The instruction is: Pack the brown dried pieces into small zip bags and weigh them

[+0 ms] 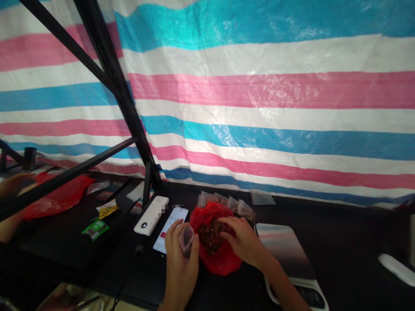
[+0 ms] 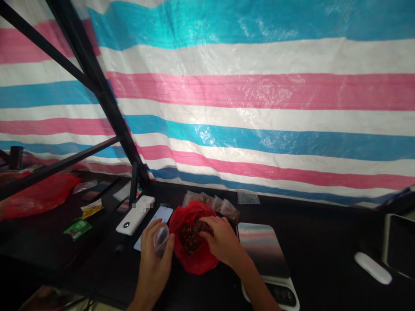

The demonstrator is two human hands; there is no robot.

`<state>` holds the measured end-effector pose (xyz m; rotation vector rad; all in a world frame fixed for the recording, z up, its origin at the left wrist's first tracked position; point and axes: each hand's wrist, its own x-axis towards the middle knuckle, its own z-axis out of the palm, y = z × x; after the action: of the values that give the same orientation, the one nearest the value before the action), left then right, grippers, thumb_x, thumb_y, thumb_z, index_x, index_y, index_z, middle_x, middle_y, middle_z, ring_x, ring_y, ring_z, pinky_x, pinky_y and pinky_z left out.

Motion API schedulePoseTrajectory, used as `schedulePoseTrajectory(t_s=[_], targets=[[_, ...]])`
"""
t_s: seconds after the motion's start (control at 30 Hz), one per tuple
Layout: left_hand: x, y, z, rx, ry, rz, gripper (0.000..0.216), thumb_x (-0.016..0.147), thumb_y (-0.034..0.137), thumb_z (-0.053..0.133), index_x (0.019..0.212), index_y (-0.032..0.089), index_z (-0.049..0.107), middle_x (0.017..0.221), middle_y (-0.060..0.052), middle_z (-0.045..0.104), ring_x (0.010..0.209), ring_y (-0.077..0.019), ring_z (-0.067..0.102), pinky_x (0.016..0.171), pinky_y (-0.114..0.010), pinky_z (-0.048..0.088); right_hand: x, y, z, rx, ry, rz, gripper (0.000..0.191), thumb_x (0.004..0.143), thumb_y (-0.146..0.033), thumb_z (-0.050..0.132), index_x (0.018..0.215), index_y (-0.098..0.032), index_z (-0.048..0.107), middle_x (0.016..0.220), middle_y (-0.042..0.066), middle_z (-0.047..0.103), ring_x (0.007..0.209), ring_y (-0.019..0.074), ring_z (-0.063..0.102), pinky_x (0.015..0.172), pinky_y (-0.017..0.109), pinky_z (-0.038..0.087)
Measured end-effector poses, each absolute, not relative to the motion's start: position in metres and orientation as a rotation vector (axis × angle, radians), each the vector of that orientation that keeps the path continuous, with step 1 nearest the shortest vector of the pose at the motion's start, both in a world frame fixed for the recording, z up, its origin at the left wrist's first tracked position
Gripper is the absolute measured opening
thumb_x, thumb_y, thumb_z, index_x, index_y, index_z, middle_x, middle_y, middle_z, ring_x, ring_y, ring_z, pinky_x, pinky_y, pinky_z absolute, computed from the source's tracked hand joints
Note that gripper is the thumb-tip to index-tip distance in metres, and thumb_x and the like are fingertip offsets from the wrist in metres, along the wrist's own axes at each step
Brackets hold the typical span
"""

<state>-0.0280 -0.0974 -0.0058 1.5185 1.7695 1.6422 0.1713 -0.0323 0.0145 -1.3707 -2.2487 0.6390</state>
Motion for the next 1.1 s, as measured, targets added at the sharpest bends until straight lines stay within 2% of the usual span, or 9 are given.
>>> schedulePoseTrajectory(t_s=[0.07, 0.17, 0.33, 0.4, 0.53, 0.7, 0.9, 1.0, 1.1], targets=[[-0.032, -0.088, 0.002, 1.629, 1.739, 1.602, 0.030, 0.093, 0.036, 0.060, 0.118, 0.021, 0.058, 0.125, -0.012, 0.061, 0.121, -0.0280, 0.058, 0.106, -0.048, 0.046, 0.178, -0.029, 0.014, -1.392, -2.235, 0.626, 0.033, 0.093, -0.020, 0.058, 0.124, -0.023, 0.067, 0.118, 0.006, 0.075, 0.109, 0.0227, 0.068, 0.096, 0.037, 0.044], [-0.031, -0.066, 0.010, 1.658, 1.522, 1.358, 0.026, 0.095, 0.033, 0.055, 0.119, 0.021, 0.055, 0.109, -0.007, 0.067, 0.103, -0.0223, 0.067, 0.091, -0.038, 0.054, 0.192, -0.025, 0.013, -1.407, -2.256, 0.614, 0.033, 0.092, -0.020, 0.058, 0.124, -0.023, 0.068, 0.122, 0.007, 0.074, 0.111, 0.0256, 0.068, 0.097, 0.040, 0.045], [-0.015, -0.035, 0.005, 1.682, 1.290, 1.101, 0.019, 0.093, 0.027, 0.054, 0.111, 0.021, 0.053, 0.087, -0.001, 0.068, 0.079, -0.0179, 0.068, 0.076, -0.030, 0.053, 0.209, -0.020, 0.014, -1.435, -2.194, 0.623, 0.035, 0.091, -0.022, 0.057, 0.124, -0.023, 0.068, 0.121, 0.009, 0.074, 0.107, 0.0255, 0.069, 0.095, 0.041, 0.050], [-0.008, -0.030, -0.002, 1.700, 1.277, 1.084, 0.025, 0.091, 0.026, 0.057, 0.115, 0.021, 0.053, 0.089, -0.001, 0.069, 0.080, -0.0185, 0.068, 0.077, -0.031, 0.053, 0.208, -0.019, 0.015, -1.404, -2.128, 0.640, 0.035, 0.091, -0.022, 0.057, 0.125, -0.025, 0.067, 0.119, 0.008, 0.073, 0.105, 0.0242, 0.069, 0.095, 0.040, 0.051], [0.000, -0.029, -0.014, 1.796, 1.350, 1.073, 0.034, 0.089, 0.032, 0.062, 0.120, 0.021, 0.058, 0.110, -0.008, 0.071, 0.098, -0.0237, 0.067, 0.088, -0.037, 0.052, 0.199, -0.022, 0.015, -1.320, -2.031, 0.662, 0.037, 0.088, -0.022, 0.063, 0.125, -0.025, 0.064, 0.119, 0.007, 0.072, 0.107, 0.0238, 0.066, 0.097, 0.040, 0.051], [-0.001, -0.035, -0.019, 1.897, 1.339, 1.049, 0.027, 0.092, 0.040, 0.057, 0.109, 0.020, 0.064, 0.103, -0.009, 0.073, 0.090, -0.0246, 0.067, 0.081, -0.037, 0.051, 0.187, -0.029, 0.016, -1.177, -2.063, 0.639, 0.020, 0.090, -0.024, 0.066, 0.110, -0.025, 0.066, 0.109, 0.005, 0.071, 0.103, 0.0222, 0.066, 0.094, 0.036, 0.053], [-0.005, -0.035, -0.025, 1.888, 1.360, 1.096, 0.030, 0.084, 0.025, 0.061, 0.114, 0.019, 0.063, 0.107, -0.010, 0.073, 0.094, -0.0255, 0.067, 0.083, -0.038, 0.052, 0.175, -0.036, 0.014, -1.103, -2.143, 0.510, 0.036, 0.094, -0.023, 0.063, 0.128, -0.032, 0.063, 0.118, 0.006, 0.066, 0.109, 0.0219, 0.066, 0.093, 0.034, 0.056], [-0.006, -0.035, -0.025, 1.905, 1.374, 1.090, 0.032, 0.084, 0.017, 0.059, 0.115, 0.021, 0.064, 0.109, -0.008, 0.074, 0.097, -0.0251, 0.068, 0.086, -0.038, 0.050, 0.169, -0.038, 0.010, -1.036, -2.172, 0.421, 0.043, 0.098, -0.018, 0.052, 0.137, -0.034, 0.059, 0.123, 0.008, 0.061, 0.113, 0.0212, 0.064, 0.096, 0.033, 0.056], [-0.008, -0.034, -0.024, 1.920, 1.387, 1.085, 0.024, 0.087, 0.020, 0.060, 0.111, 0.023, 0.066, 0.107, -0.005, 0.075, 0.094, -0.0235, 0.068, 0.085, -0.036, 0.050, 0.167, -0.039, 0.005, -0.988, -2.192, 0.363, 0.051, 0.100, -0.013, 0.040, 0.146, -0.032, 0.050, 0.131, 0.010, 0.057, 0.120, 0.0197, 0.062, 0.099, 0.031, 0.055]])
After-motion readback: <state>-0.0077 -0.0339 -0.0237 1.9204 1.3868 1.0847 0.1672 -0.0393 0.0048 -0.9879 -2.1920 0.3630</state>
